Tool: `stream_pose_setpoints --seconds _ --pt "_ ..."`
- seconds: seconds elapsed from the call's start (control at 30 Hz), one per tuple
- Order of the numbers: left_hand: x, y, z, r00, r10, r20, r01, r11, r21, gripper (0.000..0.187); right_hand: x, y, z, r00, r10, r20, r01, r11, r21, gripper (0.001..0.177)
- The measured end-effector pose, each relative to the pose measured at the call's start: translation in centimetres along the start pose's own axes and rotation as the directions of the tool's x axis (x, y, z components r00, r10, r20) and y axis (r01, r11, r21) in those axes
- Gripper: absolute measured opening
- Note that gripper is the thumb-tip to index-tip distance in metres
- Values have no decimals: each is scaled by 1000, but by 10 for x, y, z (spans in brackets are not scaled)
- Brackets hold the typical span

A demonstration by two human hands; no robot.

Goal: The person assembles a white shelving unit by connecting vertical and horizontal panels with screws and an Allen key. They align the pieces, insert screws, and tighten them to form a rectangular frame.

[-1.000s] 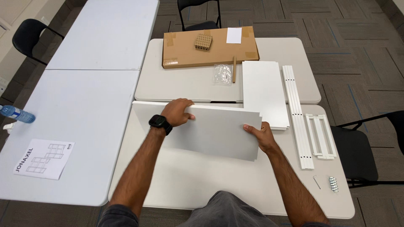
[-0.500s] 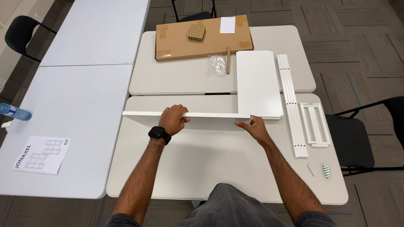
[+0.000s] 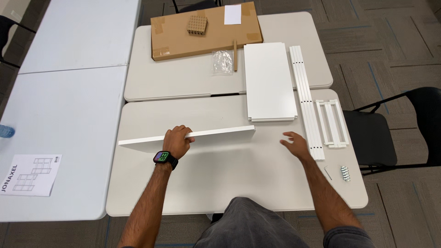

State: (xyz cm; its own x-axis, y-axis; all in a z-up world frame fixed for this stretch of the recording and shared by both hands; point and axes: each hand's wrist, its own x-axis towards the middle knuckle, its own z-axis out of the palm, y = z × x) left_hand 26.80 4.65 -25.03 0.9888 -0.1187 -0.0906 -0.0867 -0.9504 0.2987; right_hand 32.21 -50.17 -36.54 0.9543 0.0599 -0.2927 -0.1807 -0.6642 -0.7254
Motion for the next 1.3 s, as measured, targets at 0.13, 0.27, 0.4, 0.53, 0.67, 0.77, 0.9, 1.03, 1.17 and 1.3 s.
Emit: stream_pose_setpoints --seconds 0.13,0.27,0.4,0.53,0.67,0.77,0.9,1.03,1.17,1.3 --pt "0 3 8 998 -54 12 54 998 28 13 19 103 -6 980 166 -106 -178 978 -112 58" --pt "-2 5 15 995 -98 17 97 995 34 10 21 163 -10 958 253 -134 -281 916 -286 70" --pt "-5 10 17 993 -109 39 107 994 36 7 31 193 -1 951 286 -115 -308 888 -342 76" --pt "-5 3 36 990 -132 43 131 991 42 8 19 163 -1 942 313 -123 -336 868 -365 78" --pt "-5 5 40 988 -148 44 148 989 14 13 25 172 5 924 355 -140 -380 825 -418 78" --pt "-3 7 40 988 -151 31 151 989 11 12 33 184 10 924 345 -163 -382 820 -426 76" --pt "-1 4 44 987 -161 26 160 986 37 13 26 169 8 914 351 -203 -404 820 -405 71" --pt "1 2 45 987 -161 25 160 986 45 14 21 148 7 916 331 -225 -399 802 -444 54" --pt "3 3 42 983 -174 65 171 984 52 14 20 138 14 915 327 -235 -400 808 -433 46" --pt "6 3 44 981 -176 83 170 982 80 14 29 156 31 916 334 -220 -399 804 -441 43"
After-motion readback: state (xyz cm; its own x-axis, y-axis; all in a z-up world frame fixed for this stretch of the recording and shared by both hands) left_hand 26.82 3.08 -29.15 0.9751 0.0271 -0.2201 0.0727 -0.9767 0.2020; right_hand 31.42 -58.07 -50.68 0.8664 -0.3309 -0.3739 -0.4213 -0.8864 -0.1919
